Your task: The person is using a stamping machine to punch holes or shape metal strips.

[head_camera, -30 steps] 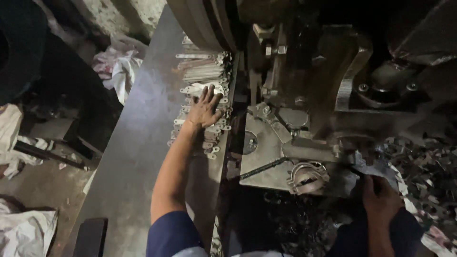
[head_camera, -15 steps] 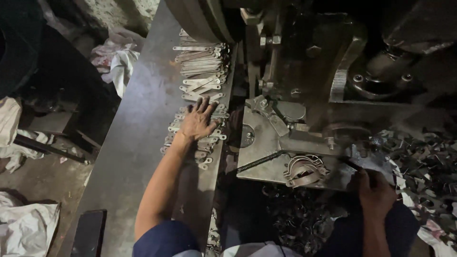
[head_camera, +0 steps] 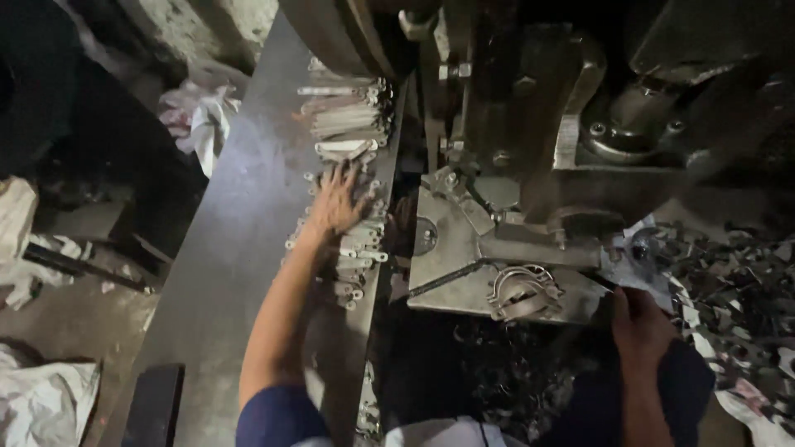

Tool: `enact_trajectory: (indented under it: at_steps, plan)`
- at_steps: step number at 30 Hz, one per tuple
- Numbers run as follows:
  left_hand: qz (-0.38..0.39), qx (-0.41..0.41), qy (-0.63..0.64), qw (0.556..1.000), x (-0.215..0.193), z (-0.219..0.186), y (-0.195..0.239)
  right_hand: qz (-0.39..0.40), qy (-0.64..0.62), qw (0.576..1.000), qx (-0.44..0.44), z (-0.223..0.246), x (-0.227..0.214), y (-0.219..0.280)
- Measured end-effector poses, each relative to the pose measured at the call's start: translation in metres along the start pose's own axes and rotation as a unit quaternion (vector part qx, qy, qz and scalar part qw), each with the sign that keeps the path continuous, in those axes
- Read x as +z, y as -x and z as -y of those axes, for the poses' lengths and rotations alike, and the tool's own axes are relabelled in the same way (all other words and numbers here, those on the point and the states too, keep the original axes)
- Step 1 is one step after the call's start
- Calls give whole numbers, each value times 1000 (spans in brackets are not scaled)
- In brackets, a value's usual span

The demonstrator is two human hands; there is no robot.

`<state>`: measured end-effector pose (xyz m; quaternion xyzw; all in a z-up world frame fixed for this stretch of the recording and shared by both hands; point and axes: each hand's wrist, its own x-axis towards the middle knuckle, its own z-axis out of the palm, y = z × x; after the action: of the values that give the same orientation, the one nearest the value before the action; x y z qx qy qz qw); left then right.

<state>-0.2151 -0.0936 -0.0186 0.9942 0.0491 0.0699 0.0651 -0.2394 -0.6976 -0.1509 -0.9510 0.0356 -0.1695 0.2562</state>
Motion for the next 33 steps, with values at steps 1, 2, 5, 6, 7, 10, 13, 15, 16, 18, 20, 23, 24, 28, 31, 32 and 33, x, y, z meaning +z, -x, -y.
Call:
enact_trajectory:
  at_steps: [1, 2, 5, 6, 7, 10, 13, 15, 16, 18, 20, 23, 24, 28, 31, 32, 33]
  plan:
    - [-40, 35, 16, 998, 15, 11, -11, -11, -19, 1000, -9, 1, -5, 4]
    - [-85, 75, 28, 993, 26, 23, -32, -29, -42, 999, -16, 7, -5, 3]
    - [-26, 42, 20, 999, 32, 20, -41, -46, -35, 998, -21, 9, -3, 1]
    - [-26, 44, 22, 998, 30, 19, -39, -48, -32, 998, -19, 9, -5, 2]
    - [6, 51, 2, 999, 29, 18, -37, -48, -46, 998, -16, 9, -6, 3]
    - [50, 78, 8, 996, 24, 25, -32, -42, -61, 997, -9, 16, -11, 2]
    - [34, 91, 57, 994, 22, 31, -17, -40, -47, 998, -9, 21, -12, 1]
    - [0, 86, 76, 993, 16, 29, -10, -48, -32, 998, -15, 23, -9, -2]
    - [9, 76, 35, 996, 13, 25, -11, -57, -39, 997, -22, 23, -9, -2]
    - [18, 70, -5, 997, 12, 22, -14, -66, -44, 996, -26, 18, -7, -1]
    - [24, 67, -22, 997, 19, 27, -14, -62, -37, 997, -37, 7, -2, 1]
    - [10, 122, -4, 992, 19, 26, -16, -53, -38, 998, -10, 12, -3, 2]
    - [9, 116, -4, 993, 18, 25, -15, -50, -40, 998, -14, 11, -3, 0]
    - [55, 88, -21, 994, 6, 17, -11, -37, -15, 999, -4, 6, 0, -2]
    - [106, 58, -66, 990, 0, 12, -6, -28, -13, 1000, 2, 7, -5, 3]
    - [115, 46, -75, 989, -3, 13, -5, -24, -27, 999, 5, 10, -6, 1]
    - [113, 46, -75, 990, 3, 13, -3, -26, -27, 999, 3, 13, -8, -1]
